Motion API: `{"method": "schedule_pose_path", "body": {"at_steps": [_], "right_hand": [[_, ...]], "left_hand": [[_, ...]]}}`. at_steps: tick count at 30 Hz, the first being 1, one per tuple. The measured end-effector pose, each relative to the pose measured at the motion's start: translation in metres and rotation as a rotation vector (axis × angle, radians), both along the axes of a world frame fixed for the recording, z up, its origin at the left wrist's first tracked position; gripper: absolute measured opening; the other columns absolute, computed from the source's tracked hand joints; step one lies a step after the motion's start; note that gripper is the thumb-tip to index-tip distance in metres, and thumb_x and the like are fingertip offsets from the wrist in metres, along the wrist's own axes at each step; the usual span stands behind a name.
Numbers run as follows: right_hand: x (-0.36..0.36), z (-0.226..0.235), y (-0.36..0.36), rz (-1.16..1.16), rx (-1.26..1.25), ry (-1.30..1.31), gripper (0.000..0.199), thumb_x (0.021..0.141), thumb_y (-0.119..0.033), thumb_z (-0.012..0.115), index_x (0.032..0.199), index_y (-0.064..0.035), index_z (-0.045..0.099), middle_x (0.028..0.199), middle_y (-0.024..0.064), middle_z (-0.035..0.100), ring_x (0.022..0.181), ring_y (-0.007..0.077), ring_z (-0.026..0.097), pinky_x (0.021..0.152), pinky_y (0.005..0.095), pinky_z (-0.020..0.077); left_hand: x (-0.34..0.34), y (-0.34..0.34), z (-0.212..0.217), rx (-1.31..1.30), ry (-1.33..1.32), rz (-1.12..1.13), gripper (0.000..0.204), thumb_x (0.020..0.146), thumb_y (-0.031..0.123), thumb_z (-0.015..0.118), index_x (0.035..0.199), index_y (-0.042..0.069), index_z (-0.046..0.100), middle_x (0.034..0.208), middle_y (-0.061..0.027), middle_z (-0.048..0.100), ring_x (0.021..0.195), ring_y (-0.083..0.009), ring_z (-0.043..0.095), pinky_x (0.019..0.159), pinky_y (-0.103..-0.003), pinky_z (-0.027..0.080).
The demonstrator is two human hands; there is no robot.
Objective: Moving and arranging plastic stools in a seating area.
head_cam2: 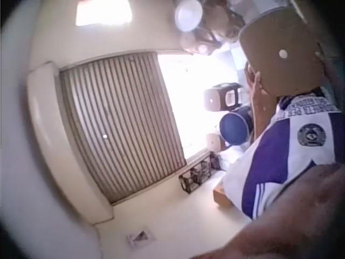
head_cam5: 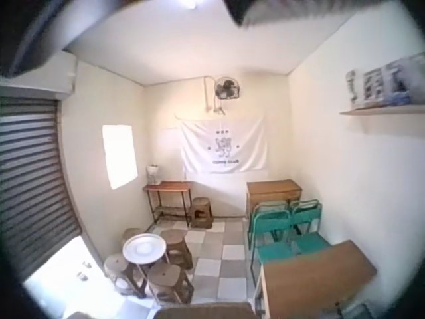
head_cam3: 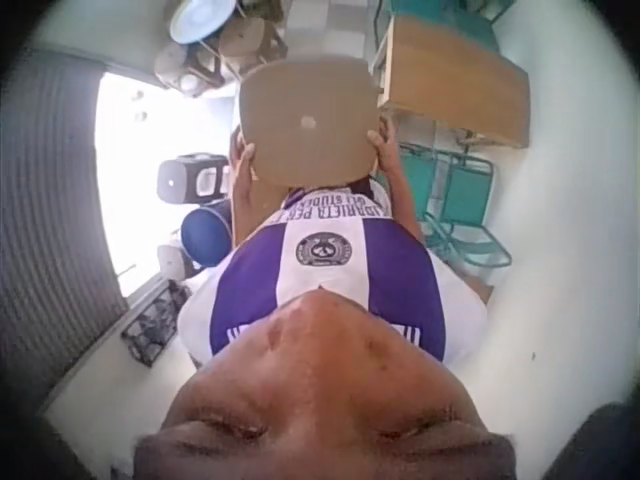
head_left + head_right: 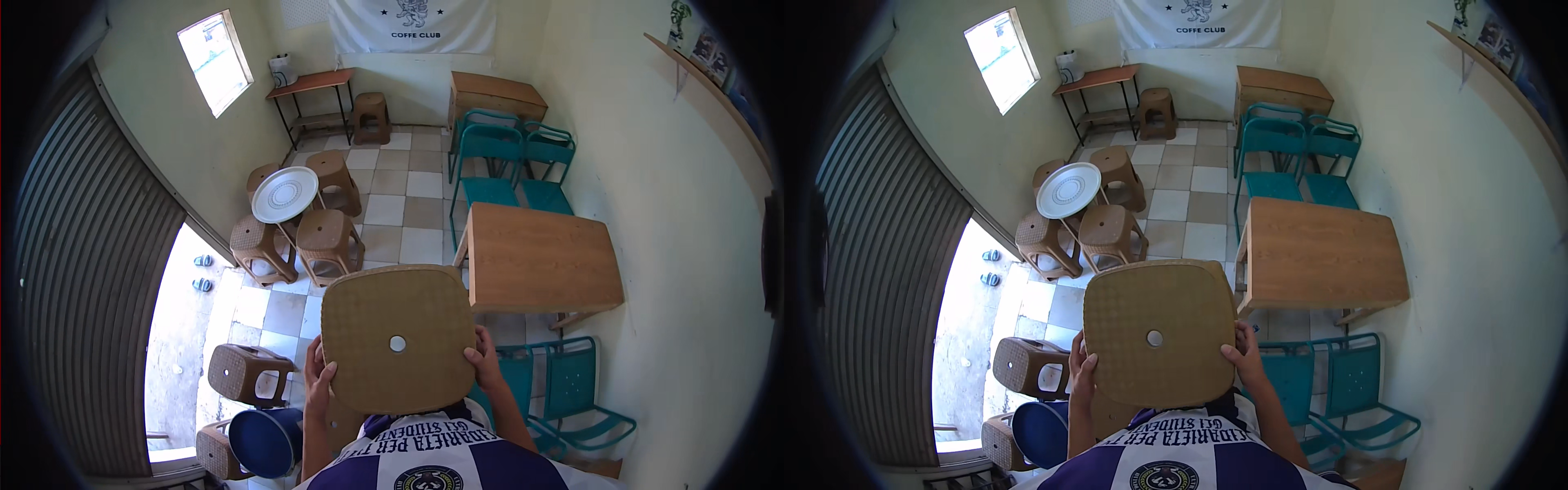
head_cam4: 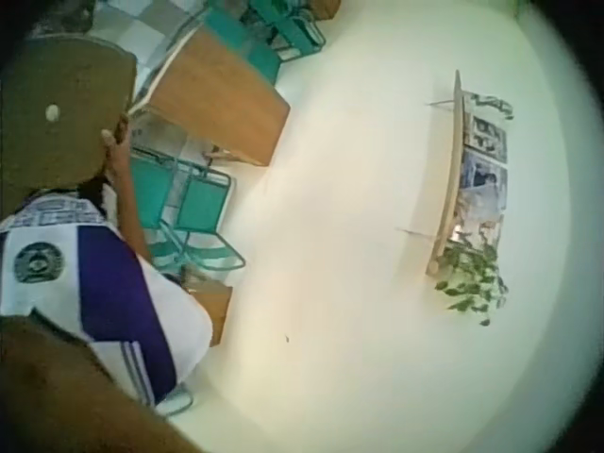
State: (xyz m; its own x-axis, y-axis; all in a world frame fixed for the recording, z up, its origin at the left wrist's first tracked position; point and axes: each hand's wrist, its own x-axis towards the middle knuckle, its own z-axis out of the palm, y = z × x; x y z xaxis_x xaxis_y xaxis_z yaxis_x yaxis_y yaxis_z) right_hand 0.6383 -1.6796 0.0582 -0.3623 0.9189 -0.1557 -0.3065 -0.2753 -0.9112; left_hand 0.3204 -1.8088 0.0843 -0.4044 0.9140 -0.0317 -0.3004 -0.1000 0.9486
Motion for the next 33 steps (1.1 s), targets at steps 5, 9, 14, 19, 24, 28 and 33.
{"method": "schedule_pose_path", "body": {"at_steps": [5, 9, 14, 19, 24, 28, 33], "right_hand": [[0.01, -0.006, 0.083, 0.02, 0.007, 0.003, 0.078, 0.079, -0.034, 0.075, 0.138, -0.002, 0.035, 0.132, 0.0156, 0.051, 0.126, 0.0248, 0.049, 0.108, 0.0383, 0.0375], [0.006, -0.003, 0.142, 0.019, -0.023, 0.043, 0.08, 0.078, -0.035, 0.075, 0.139, -0.002, 0.034, 0.134, 0.0159, 0.05, 0.128, 0.0251, 0.047, 0.108, 0.0385, 0.0369], [-0.005, -0.008, 0.209, 0.048, 0.03, 0.024, 0.083, 0.078, -0.035, 0.075, 0.141, -0.0024, 0.032, 0.136, 0.015, 0.049, 0.129, 0.0256, 0.046, 0.109, 0.0389, 0.0366], [-0.036, -0.009, 0.272, 0.014, 0.011, -0.002, 0.082, 0.078, -0.035, 0.075, 0.14, -0.0021, 0.033, 0.134, 0.0159, 0.049, 0.128, 0.0256, 0.047, 0.108, 0.0388, 0.0376], [-0.078, -0.008, 0.334, -0.047, 0.008, -0.022, 0.08, 0.078, -0.036, 0.075, 0.138, -0.0007, 0.035, 0.133, 0.0162, 0.051, 0.126, 0.0255, 0.048, 0.107, 0.0386, 0.0391], [-0.117, 0.0, 0.385, -0.05, -0.004, -0.056, 0.08, 0.078, -0.037, 0.076, 0.137, -0.0002, 0.036, 0.13, 0.0153, 0.052, 0.124, 0.0253, 0.05, 0.106, 0.0381, 0.0403], [-0.158, 0.003, 0.445, -0.095, 0.004, -0.031, 0.08, 0.077, -0.036, 0.077, 0.137, -0.0012, 0.037, 0.129, 0.0151, 0.053, 0.124, 0.0249, 0.05, 0.105, 0.0376, 0.041]], "left_hand": [[0.011, 0.078, 0.009, -0.022, 0.07, 0.026, 0.074, 0.084, 0.021, 0.065, 0.148, 0.002, 0.034, 0.134, -0.0164, 0.056, 0.125, -0.0236, 0.054, 0.106, -0.035, 0.041], [0.01, 0.131, 0.021, -0.016, 0.067, 0.047, 0.074, 0.084, 0.022, 0.066, 0.147, 0.002, 0.034, 0.132, -0.0158, 0.056, 0.123, -0.0226, 0.054, 0.105, -0.035, 0.041], [-0.004, 0.193, 0.003, -0.029, 0.092, 0.066, 0.078, 0.083, 0.028, 0.066, 0.148, 0.002, 0.033, 0.131, -0.0173, 0.057, 0.122, -0.0238, 0.056, 0.105, -0.036, 0.041], [-0.034, 0.264, 0.002, -0.033, 0.032, 0.04, 0.073, 0.084, 0.018, 0.065, 0.148, 0.002, 0.033, 0.132, -0.0157, 0.058, 0.122, -0.0239, 0.055, 0.105, -0.035, 0.042], [-0.082, 0.341, -0.006, -0.027, 0.026, -0.009, 0.074, 0.084, 0.02, 0.066, 0.147, 0.001, 0.034, 0.134, -0.016, 0.057, 0.125, -0.0239, 0.054, 0.106, -0.036, 0.041], [-0.128, 0.398, -0.007, -0.008, 0.032, -0.022, 0.074, 0.084, 0.021, 0.067, 0.147, -0.001, 0.033, 0.137, -0.0159, 0.055, 0.129, -0.0243, 0.051, 0.109, -0.037, 0.037], [-0.173, 0.476, 0.011, 0.038, 0.065, -0.088, 0.076, 0.084, 0.022, 0.069, 0.147, -0.002, 0.033, 0.14, -0.0155, 0.053, 0.131, -0.0245, 0.048, 0.111, -0.037, 0.035]]}}
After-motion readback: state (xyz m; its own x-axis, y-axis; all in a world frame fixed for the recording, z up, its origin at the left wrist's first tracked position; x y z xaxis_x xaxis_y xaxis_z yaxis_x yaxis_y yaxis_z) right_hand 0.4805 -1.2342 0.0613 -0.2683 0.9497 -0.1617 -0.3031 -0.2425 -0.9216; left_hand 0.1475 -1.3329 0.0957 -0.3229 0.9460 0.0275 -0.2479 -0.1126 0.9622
